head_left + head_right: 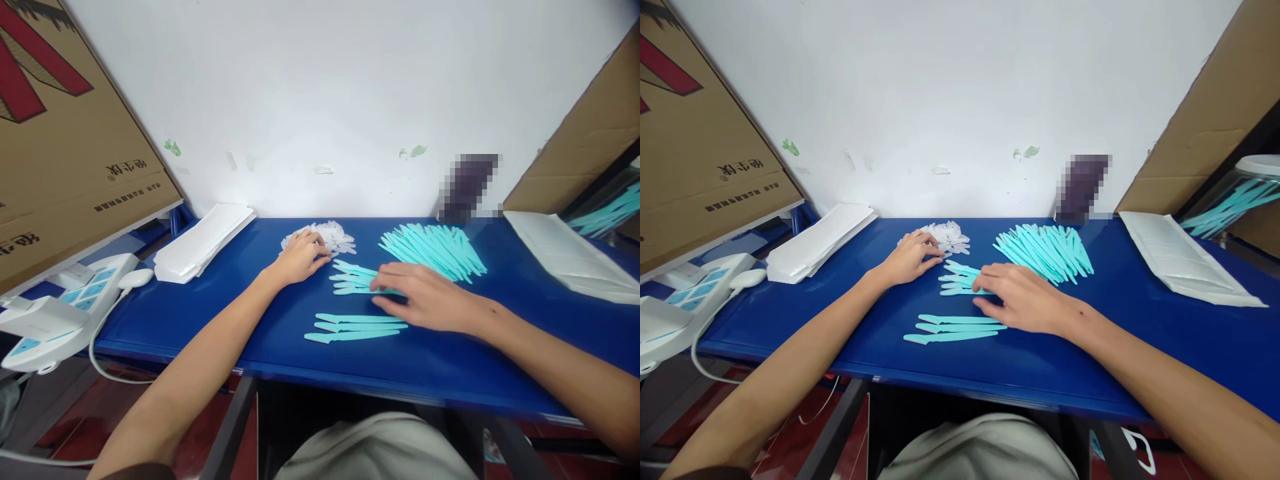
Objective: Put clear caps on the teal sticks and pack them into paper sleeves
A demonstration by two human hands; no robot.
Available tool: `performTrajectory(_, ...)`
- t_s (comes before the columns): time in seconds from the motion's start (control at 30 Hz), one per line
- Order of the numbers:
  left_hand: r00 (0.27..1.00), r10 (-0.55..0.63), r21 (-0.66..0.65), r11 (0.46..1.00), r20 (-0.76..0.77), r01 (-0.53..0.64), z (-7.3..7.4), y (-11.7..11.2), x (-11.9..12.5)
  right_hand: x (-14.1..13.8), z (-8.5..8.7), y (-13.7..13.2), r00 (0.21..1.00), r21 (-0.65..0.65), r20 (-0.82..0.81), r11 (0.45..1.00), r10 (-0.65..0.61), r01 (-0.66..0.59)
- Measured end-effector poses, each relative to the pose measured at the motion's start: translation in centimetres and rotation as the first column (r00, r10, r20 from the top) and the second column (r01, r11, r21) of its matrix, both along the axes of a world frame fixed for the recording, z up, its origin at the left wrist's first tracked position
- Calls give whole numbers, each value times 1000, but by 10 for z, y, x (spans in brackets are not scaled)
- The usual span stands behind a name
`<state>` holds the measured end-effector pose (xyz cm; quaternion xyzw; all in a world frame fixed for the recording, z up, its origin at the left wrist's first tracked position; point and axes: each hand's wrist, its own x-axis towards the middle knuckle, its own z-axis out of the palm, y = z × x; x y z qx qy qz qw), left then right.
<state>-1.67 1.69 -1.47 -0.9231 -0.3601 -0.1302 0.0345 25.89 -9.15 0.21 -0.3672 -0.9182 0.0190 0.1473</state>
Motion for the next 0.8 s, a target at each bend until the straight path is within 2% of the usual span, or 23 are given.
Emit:
performTrajectory(0.1, 999, 12, 1, 1000, -29, -12, 4, -1, 0, -2, 4, -4, 994, -79, 16, 991, 108, -107)
performTrajectory(0.27, 999, 10, 3, 1000, -46, -10, 9, -4, -1, -1, 4, -3, 987, -170, 18, 973, 160, -154)
performTrajectory(0.33, 998, 17, 14, 1000, -62, -16, 10, -4, -1, 0, 5, -2, 989, -203, 29, 970, 144, -135)
performTrajectory(0.47, 998, 24, 7, 1000, -63, -24, 12, -4, -2, -1, 7, -3, 998, -251, 60, 968, 29, -14)
performTrajectory(0.53, 999, 31, -10, 999, 12, -31, 12, -5, -2, -1, 8, -3, 999, -247, 44, 969, 17, -6)
performTrajectory(0.63, 973, 43, -66, 997, 225, -29, 12, -7, 0, 0, 7, -3, 999, -166, -16, 986, -35, 32)
performTrajectory(0.7, 909, 72, -159, 987, 411, -7, 11, -8, 3, 1, 7, -1, 984, -93, -105, 987, -144, 135)
performTrajectory(0.8, 756, 150, -342, 934, 637, 103, 6, -7, 9, 3, 4, 1, 933, -54, -244, 964, -265, 260)
